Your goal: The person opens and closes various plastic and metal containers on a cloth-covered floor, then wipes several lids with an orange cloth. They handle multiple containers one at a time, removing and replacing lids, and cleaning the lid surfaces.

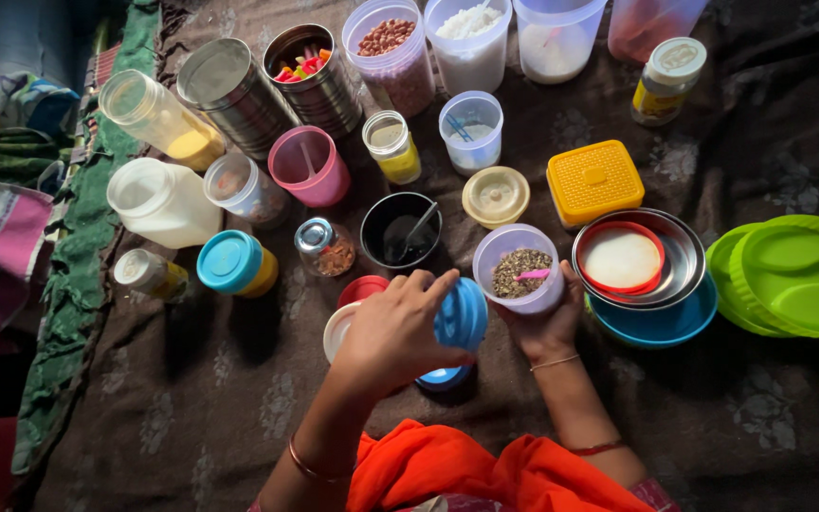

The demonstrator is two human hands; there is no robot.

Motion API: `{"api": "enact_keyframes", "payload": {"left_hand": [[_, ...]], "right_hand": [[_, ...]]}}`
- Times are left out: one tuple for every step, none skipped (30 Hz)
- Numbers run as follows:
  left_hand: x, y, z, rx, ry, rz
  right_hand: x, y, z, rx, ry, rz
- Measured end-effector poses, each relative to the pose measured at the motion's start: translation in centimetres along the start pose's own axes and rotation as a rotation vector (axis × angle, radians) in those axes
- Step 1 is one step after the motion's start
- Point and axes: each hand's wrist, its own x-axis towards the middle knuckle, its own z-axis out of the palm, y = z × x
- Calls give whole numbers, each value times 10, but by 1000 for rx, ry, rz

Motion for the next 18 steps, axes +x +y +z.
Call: {"api": "enact_keyframes", "payload": {"left_hand": [[-1,1,0,41,-62,-43],[-1,2,0,82,-125,-84],[-1,2,0,124,-187,-126],[0,2,1,105,-189,-117],[2,2,2,86,-190,-109],[3,1,4,66,-192,-99],[5,0,6,39,-110,-73],[7,-1,9,12,-29,-47],[8,-2,11,-15,52,-22],[11,-3,14,-55,148,46],[15,-2,17,-94,244,116],[20,-1,20,-135,340,185],[25,1,23,-141,363,234],[31,3,25,-146,388,284],[37,5,27,-151,412,334],[41,8,29,-169,384,335],[46,10,30,-187,356,336],[50,12,31,-206,327,339]], "right_hand": [[0,0,1,-5,20,-3],[-1,0,0,-10,42,-7],[-2,0,0,-9,27,-8],[-2,0,0,-8,10,-10],[-1,0,0,-6,-7,-12],[-1,0,-1,-2,-5,-15],[-1,0,-3,2,-4,-17],[0,0,-4,7,-2,-20],[1,1,-6,31,-49,-16],[1,1,-8,56,-96,-14],[2,1,-9,80,-143,-13],[2,1,-11,58,-98,-34],[2,2,-12,36,-54,-56],[4,2,-12,13,-12,-78],[5,2,-11,28,-25,-67],[5,2,-11,43,-35,-55],[5,2,-11,58,-46,-42],[5,1,-11,63,-67,-40]]}}
